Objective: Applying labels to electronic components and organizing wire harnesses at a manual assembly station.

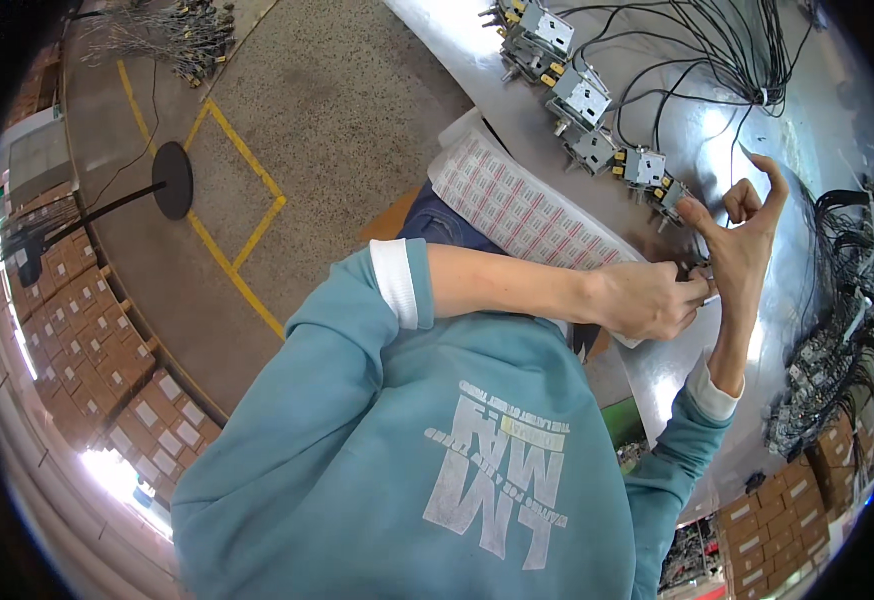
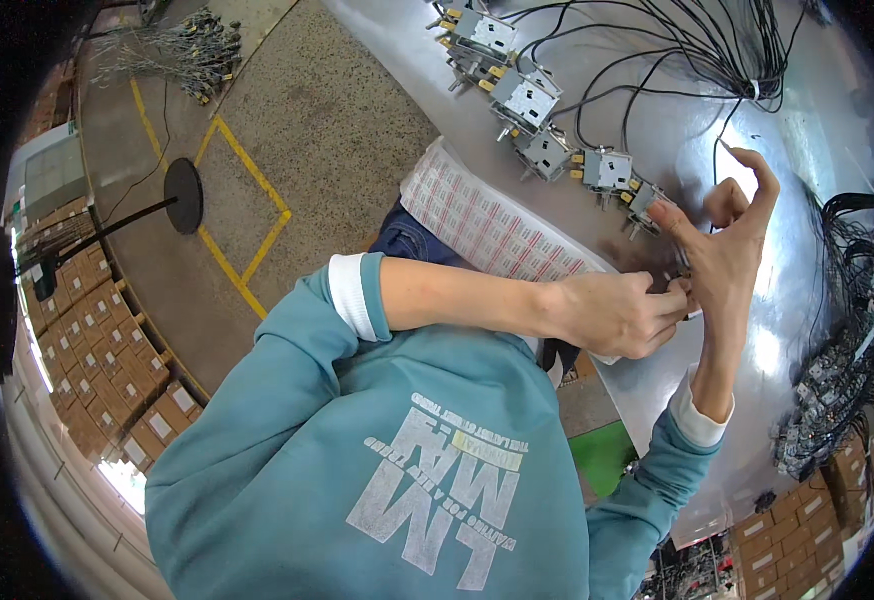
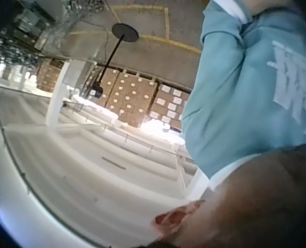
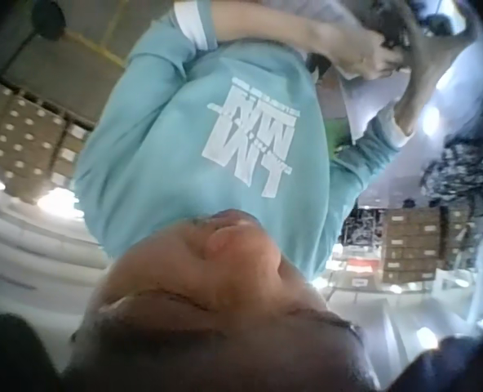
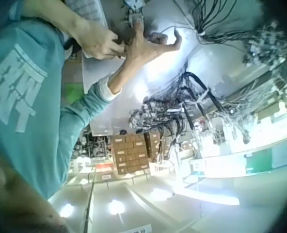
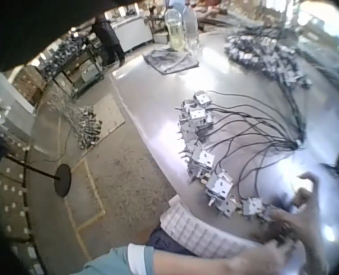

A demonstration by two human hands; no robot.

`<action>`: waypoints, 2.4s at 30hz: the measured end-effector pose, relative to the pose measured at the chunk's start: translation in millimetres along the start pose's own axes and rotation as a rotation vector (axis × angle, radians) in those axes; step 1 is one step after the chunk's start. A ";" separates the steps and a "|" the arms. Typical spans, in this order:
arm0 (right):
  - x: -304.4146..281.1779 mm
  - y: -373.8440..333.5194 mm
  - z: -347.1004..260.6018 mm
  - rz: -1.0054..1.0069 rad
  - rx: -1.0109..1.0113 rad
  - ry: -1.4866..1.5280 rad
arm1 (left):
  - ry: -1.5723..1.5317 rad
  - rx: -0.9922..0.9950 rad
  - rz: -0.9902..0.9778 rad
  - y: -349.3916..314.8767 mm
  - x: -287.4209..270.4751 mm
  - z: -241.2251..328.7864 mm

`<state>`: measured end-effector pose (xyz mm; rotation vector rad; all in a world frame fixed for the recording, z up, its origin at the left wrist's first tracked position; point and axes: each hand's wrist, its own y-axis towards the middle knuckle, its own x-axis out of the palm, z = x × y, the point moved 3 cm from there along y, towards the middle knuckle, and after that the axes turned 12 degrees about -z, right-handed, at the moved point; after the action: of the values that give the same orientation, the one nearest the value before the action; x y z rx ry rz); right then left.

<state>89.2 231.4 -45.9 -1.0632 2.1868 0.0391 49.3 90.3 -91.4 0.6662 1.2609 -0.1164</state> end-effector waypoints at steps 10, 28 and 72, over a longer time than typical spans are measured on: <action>-9.4 0.0 -51.1 -0.119 -0.296 -0.295 | 0.004 -0.127 -0.045 -29.3 -53.0 -27.1; -3.3 35.2 -58.4 -0.382 -0.207 -0.352 | 0.195 -0.406 -0.043 -62.0 -61.0 -43.1; -13.0 48.7 -52.0 -0.576 -0.123 -0.266 | 0.141 -0.426 -0.033 -43.0 -55.3 -29.1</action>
<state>30.7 256.4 -11.4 -1.6206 1.5981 0.0521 -11.9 55.7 -62.7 0.2885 1.3779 0.1723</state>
